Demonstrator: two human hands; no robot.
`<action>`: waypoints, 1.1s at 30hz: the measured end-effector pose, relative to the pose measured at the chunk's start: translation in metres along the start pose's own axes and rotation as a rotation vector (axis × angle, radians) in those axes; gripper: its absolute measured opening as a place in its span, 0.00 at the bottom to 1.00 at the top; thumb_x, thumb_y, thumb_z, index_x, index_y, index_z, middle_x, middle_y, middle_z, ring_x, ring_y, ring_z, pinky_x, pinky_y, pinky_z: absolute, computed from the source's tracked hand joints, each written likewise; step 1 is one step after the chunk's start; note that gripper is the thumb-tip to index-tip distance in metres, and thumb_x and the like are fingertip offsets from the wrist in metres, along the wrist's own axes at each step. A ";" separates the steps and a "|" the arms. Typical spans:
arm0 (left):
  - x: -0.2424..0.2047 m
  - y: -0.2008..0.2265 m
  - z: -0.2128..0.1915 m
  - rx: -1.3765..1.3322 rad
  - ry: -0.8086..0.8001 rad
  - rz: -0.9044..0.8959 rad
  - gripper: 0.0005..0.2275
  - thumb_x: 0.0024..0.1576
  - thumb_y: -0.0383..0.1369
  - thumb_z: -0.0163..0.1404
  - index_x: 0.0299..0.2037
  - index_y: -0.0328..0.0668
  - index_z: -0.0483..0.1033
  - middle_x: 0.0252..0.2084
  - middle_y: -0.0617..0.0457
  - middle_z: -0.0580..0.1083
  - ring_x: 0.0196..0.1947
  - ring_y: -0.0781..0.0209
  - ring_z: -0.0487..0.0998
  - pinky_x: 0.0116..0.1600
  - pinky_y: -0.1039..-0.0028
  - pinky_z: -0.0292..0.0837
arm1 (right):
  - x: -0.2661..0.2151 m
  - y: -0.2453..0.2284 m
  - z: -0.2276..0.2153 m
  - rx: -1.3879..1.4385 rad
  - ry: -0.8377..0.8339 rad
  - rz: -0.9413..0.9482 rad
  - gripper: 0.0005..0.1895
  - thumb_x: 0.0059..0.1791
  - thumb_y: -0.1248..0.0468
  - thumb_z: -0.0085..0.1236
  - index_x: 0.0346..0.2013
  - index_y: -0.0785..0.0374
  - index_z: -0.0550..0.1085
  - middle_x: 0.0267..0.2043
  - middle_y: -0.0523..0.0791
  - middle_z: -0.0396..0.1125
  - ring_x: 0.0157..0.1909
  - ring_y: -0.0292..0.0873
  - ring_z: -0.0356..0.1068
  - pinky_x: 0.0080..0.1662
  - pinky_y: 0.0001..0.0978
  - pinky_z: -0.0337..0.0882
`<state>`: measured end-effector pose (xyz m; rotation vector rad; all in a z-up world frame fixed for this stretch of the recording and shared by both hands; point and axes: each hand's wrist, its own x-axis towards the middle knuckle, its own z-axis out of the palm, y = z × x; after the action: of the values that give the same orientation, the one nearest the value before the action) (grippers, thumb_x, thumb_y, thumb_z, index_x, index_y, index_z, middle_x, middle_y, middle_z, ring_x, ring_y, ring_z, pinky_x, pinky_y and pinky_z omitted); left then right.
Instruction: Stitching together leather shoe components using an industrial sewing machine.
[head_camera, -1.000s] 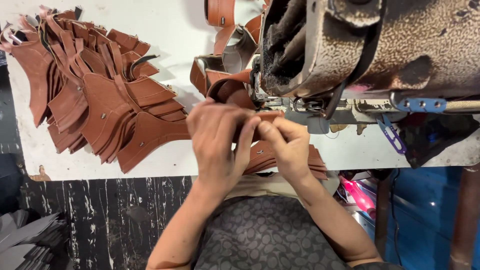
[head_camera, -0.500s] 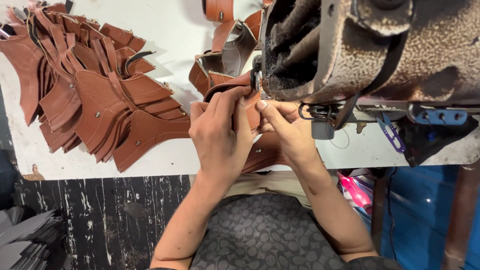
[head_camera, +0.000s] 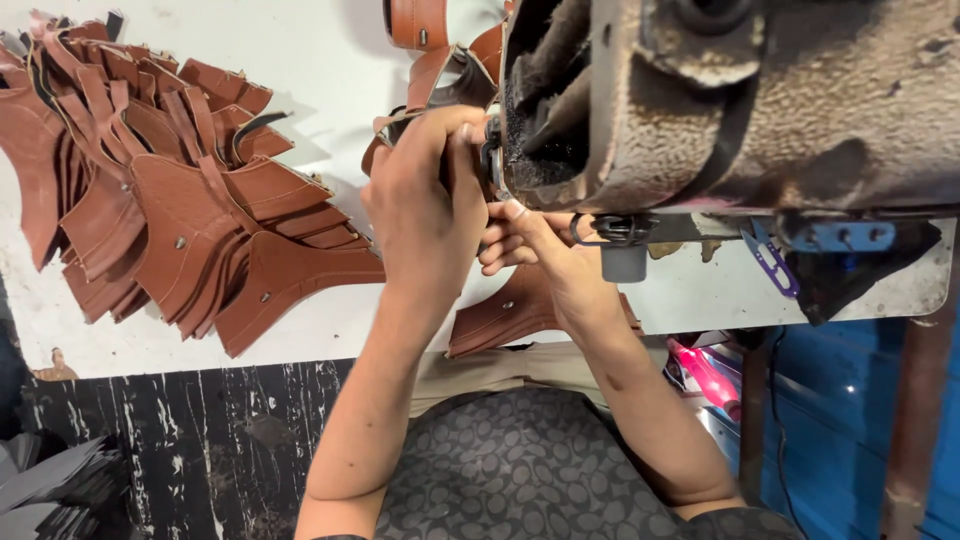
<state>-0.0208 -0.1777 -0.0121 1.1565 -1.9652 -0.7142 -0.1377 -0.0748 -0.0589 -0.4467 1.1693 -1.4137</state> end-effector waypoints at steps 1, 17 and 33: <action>0.003 0.001 0.002 -0.009 0.011 0.008 0.05 0.65 0.24 0.49 0.45 0.45 0.77 0.38 0.55 0.79 0.34 0.57 0.78 0.48 0.68 0.65 | -0.002 -0.001 -0.002 -0.019 -0.006 0.007 0.17 0.58 0.62 0.48 0.50 0.74 0.76 0.39 0.52 0.76 0.36 0.44 0.77 0.43 0.33 0.80; -0.100 0.013 -0.081 0.053 -0.112 0.408 0.12 0.59 0.25 0.57 0.52 0.34 0.75 0.47 0.46 0.74 0.50 0.52 0.75 0.53 0.65 0.73 | -0.113 0.017 -0.048 -1.414 -0.020 -0.422 0.28 0.37 0.60 0.72 0.50 0.66 0.76 0.52 0.50 0.70 0.54 0.55 0.69 0.56 0.42 0.68; -0.090 0.045 -0.049 -0.343 -0.082 -0.149 0.17 0.68 0.25 0.47 0.66 0.35 0.64 0.47 0.44 0.80 0.43 0.60 0.86 0.48 0.73 0.82 | -0.058 0.000 0.002 -0.113 -0.008 -0.118 0.11 0.57 0.64 0.53 0.43 0.72 0.77 0.41 0.44 0.72 0.40 0.35 0.70 0.42 0.27 0.74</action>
<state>0.0264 -0.0818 0.0224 1.0822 -1.7449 -1.1429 -0.1226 -0.0233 -0.0379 -0.6088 1.2376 -1.4499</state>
